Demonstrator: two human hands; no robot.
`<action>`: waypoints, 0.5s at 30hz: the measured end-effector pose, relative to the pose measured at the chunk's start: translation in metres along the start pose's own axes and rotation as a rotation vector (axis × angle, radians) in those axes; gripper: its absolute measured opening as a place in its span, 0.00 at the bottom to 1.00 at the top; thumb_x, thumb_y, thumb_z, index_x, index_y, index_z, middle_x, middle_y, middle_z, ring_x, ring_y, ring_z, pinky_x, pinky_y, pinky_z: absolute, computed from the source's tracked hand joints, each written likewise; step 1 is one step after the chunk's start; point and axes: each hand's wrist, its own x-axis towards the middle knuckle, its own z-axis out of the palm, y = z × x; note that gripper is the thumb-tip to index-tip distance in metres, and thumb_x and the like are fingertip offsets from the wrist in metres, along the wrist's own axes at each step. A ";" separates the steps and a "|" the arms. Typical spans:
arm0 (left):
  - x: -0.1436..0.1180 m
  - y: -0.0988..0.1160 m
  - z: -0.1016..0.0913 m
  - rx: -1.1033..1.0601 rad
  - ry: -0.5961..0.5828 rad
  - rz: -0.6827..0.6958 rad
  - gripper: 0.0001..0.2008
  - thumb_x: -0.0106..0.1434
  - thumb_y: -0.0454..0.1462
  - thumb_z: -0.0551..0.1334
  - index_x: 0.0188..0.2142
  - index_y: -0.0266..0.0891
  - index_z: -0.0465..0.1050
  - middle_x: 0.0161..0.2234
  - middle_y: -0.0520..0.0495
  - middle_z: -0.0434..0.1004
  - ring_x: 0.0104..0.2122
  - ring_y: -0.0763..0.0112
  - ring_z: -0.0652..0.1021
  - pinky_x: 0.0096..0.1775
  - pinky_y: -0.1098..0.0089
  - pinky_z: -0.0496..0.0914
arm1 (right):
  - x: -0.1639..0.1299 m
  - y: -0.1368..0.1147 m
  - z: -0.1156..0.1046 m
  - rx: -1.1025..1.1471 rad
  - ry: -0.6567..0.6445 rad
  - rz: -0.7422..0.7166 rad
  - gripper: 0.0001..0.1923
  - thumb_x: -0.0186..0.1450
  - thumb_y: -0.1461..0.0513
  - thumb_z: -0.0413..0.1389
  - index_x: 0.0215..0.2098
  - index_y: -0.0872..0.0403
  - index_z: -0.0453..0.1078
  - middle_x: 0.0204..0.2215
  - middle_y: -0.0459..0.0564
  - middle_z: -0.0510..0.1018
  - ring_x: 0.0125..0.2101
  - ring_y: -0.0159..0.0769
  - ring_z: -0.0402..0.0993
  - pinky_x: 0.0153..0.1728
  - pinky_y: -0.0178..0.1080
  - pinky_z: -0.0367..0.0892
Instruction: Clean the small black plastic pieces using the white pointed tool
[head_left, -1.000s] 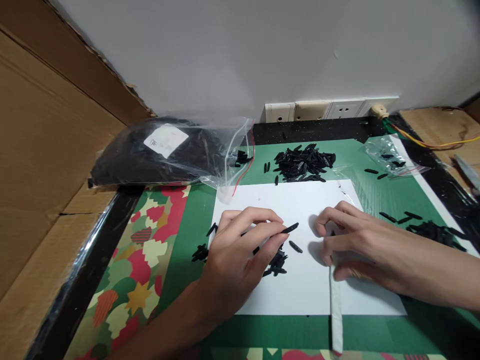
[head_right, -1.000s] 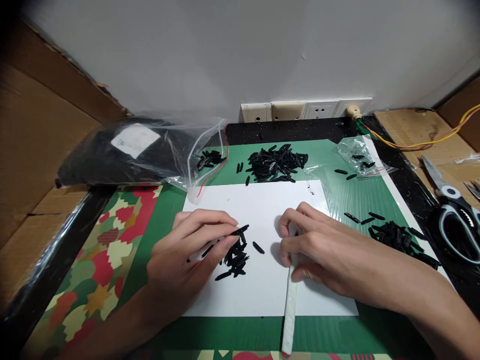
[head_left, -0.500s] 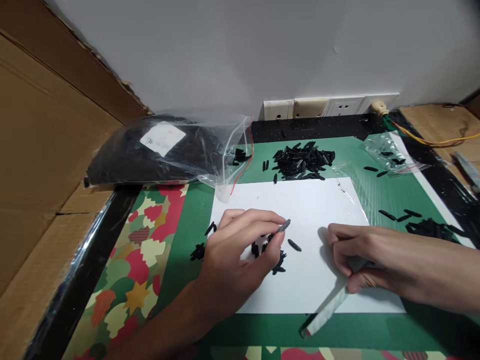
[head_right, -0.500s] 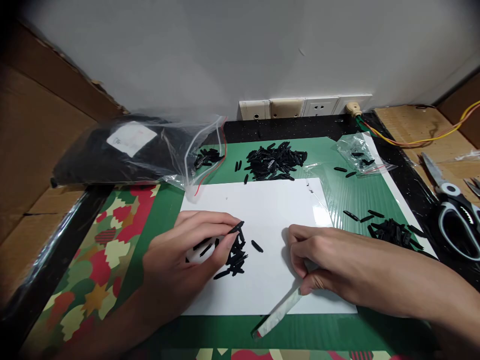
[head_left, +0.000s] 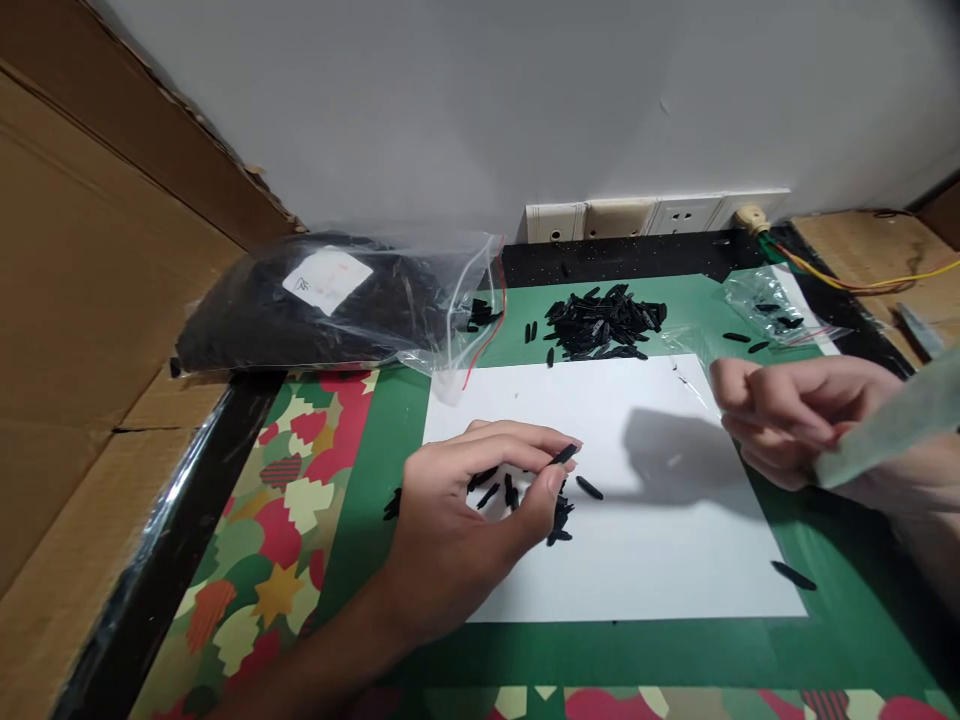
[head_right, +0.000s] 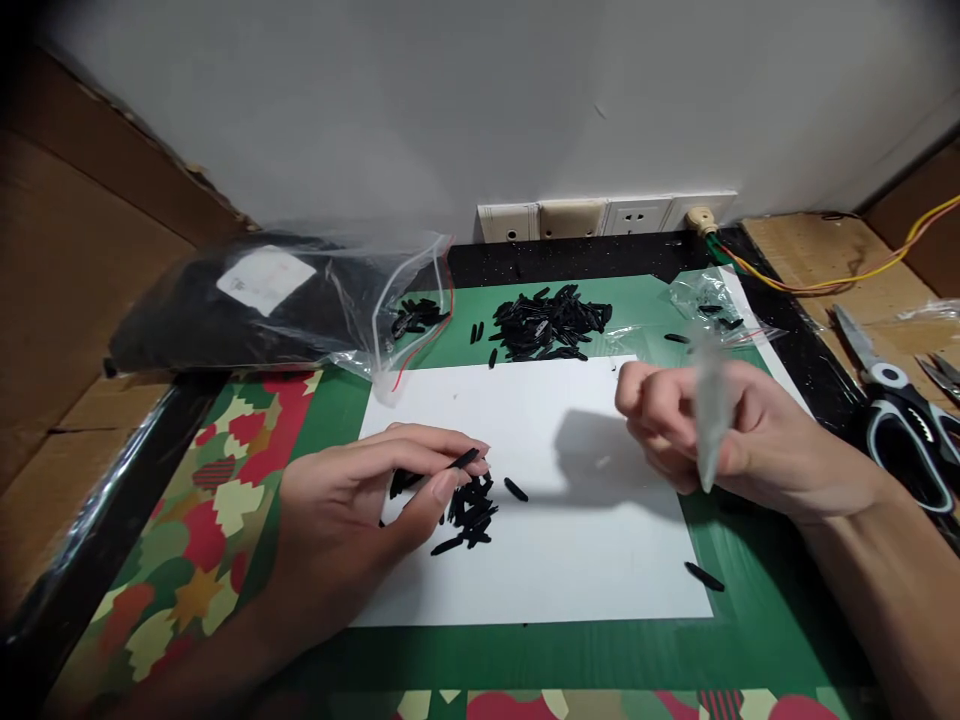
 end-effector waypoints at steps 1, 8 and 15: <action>0.000 0.000 0.000 0.005 0.000 0.013 0.08 0.64 0.26 0.70 0.32 0.39 0.84 0.38 0.50 0.91 0.38 0.69 0.90 0.43 0.72 0.83 | 0.000 0.003 0.002 0.135 0.036 -0.001 0.27 0.69 0.47 0.69 0.25 0.53 0.62 0.31 0.42 0.61 0.21 0.25 0.50 0.14 0.32 0.50; -0.003 -0.004 0.003 0.032 0.032 0.174 0.09 0.58 0.23 0.71 0.32 0.37 0.82 0.39 0.46 0.91 0.36 0.66 0.89 0.41 0.66 0.82 | 0.003 -0.003 0.024 0.464 0.033 0.034 0.15 0.74 0.55 0.64 0.34 0.48 0.65 0.34 0.41 0.70 0.15 0.23 0.44 0.06 0.32 0.43; -0.002 -0.008 0.004 0.057 0.035 0.223 0.08 0.59 0.23 0.72 0.33 0.36 0.82 0.39 0.44 0.91 0.37 0.66 0.89 0.40 0.66 0.82 | 0.014 0.004 0.042 0.476 0.139 0.008 0.08 0.75 0.58 0.64 0.40 0.48 0.69 0.30 0.41 0.79 0.15 0.23 0.60 0.14 0.26 0.63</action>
